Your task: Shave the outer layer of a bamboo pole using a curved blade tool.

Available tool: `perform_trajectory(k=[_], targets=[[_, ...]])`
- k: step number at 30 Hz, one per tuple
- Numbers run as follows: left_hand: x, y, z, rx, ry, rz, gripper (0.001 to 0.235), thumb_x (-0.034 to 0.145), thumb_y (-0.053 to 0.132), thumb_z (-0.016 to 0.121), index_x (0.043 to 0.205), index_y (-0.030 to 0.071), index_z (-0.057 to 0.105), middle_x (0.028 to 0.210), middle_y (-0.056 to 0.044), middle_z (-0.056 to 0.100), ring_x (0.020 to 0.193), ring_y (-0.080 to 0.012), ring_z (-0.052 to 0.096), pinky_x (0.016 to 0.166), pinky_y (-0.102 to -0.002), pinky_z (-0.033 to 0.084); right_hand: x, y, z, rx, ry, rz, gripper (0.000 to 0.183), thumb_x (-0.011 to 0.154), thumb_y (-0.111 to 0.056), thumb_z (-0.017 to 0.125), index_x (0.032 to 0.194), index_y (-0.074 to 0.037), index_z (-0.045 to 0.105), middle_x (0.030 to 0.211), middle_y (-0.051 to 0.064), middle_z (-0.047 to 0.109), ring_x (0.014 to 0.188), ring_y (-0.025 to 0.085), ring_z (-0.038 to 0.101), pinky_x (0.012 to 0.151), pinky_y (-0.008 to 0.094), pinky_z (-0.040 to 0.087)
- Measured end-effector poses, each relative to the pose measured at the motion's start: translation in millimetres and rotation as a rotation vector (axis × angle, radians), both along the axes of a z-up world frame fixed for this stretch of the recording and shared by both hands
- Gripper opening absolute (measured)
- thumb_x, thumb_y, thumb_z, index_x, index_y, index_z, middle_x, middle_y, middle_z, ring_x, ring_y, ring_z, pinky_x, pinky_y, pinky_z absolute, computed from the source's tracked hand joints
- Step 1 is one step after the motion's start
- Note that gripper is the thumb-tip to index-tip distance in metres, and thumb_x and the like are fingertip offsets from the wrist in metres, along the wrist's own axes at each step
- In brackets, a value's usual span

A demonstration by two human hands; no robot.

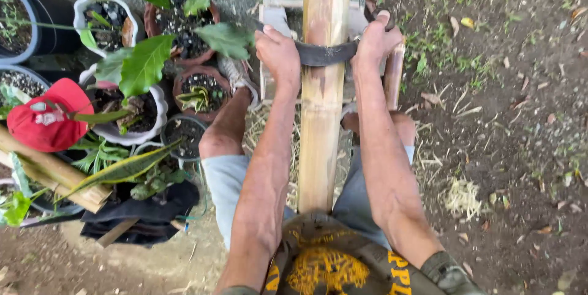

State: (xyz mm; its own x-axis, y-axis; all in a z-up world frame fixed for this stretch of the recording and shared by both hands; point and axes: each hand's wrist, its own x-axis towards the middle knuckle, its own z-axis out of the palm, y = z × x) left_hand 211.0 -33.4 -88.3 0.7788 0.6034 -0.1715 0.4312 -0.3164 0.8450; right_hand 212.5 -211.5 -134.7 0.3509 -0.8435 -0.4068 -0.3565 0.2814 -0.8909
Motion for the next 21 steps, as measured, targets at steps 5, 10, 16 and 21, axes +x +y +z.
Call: perform_trajectory(k=[5,10,16,21], targets=[[73,-11,-4,-0.026,0.084,-0.017,0.039,0.103,0.024,0.041,0.091,-0.009,0.059,0.079,-0.028,0.07,0.08,-0.0451,0.07,0.08,-0.055,0.049,68,-23,-29,-0.065,-0.109,0.056,0.023,0.088,-0.02,0.062,0.077,0.001,0.059,0.067,0.006,0.057,0.053,0.018,0.052,0.046,0.039,0.044],[133,-23,2,-0.04,0.06,-0.022,0.035,0.1,0.021,0.041,0.092,-0.008,0.058,0.083,-0.029,0.07,0.083,-0.0446,0.071,0.08,-0.054,0.049,128,-36,-31,-0.077,0.008,0.017,0.026,0.087,-0.025,0.062,0.073,-0.006,0.053,0.07,0.005,0.053,0.06,0.02,0.053,0.054,0.047,0.045],[144,-22,-41,0.127,-0.02,-0.027,0.033,0.102,0.022,0.048,0.098,-0.007,0.061,0.092,-0.03,0.071,0.094,-0.0492,0.067,0.086,-0.056,0.049,125,-31,-19,-0.158,0.078,-0.002,0.037,0.083,-0.037,0.063,0.083,0.0,0.064,0.075,0.01,0.069,0.067,0.021,0.067,0.067,0.046,0.054],[57,-6,-17,-0.004,-0.027,-0.058,0.03,0.098,0.02,0.047,0.099,-0.008,0.057,0.085,-0.027,0.07,0.084,-0.0467,0.069,0.078,-0.053,0.051,49,-8,0,-0.137,-0.007,0.024,0.035,0.088,-0.031,0.061,0.087,0.004,0.065,0.079,0.014,0.068,0.07,0.026,0.067,0.069,0.046,0.055]])
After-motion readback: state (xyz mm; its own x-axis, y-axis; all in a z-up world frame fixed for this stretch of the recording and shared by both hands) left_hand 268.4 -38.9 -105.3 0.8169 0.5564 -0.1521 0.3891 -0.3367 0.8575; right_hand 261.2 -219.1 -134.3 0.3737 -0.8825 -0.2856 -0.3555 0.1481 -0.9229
